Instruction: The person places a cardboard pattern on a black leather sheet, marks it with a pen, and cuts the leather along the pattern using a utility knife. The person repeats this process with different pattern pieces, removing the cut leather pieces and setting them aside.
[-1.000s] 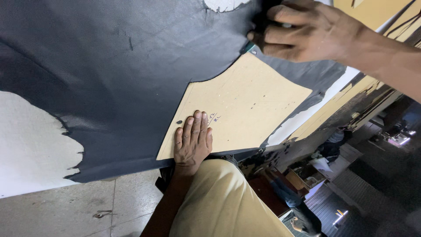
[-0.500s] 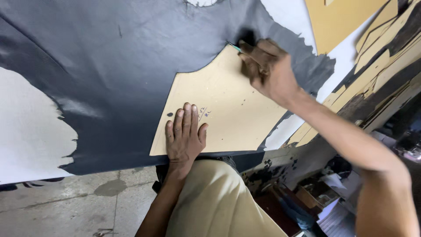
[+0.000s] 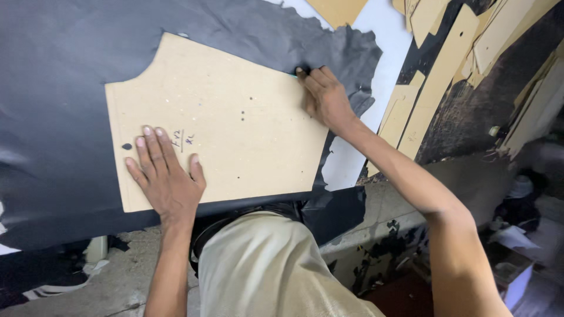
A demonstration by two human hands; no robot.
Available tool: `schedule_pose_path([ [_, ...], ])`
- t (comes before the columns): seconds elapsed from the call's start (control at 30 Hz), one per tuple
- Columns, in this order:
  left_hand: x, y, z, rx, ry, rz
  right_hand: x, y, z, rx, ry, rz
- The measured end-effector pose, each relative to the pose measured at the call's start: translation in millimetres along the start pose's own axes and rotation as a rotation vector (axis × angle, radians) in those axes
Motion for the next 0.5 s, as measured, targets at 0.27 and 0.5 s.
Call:
schedule_pose_path([
  [0.27, 34, -18, 6, 0.074, 0.013, 0.098, 102, -24, -89, 0.094, 0.035, -0.007],
  [0.5, 151, 10, 6, -0.135, 0.233, -0.063, 114, -26, -103, 0.169, -0.024, -0.003],
])
Point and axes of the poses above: each hand's wrist, its own z-axis towards the middle knuckle, its own y-axis out of the palm, x = y × z, the point moved 2 cm from there along z, towards the middle knuckle, and after that the axes turned 9 degrees about y, right-handed, at the moved point
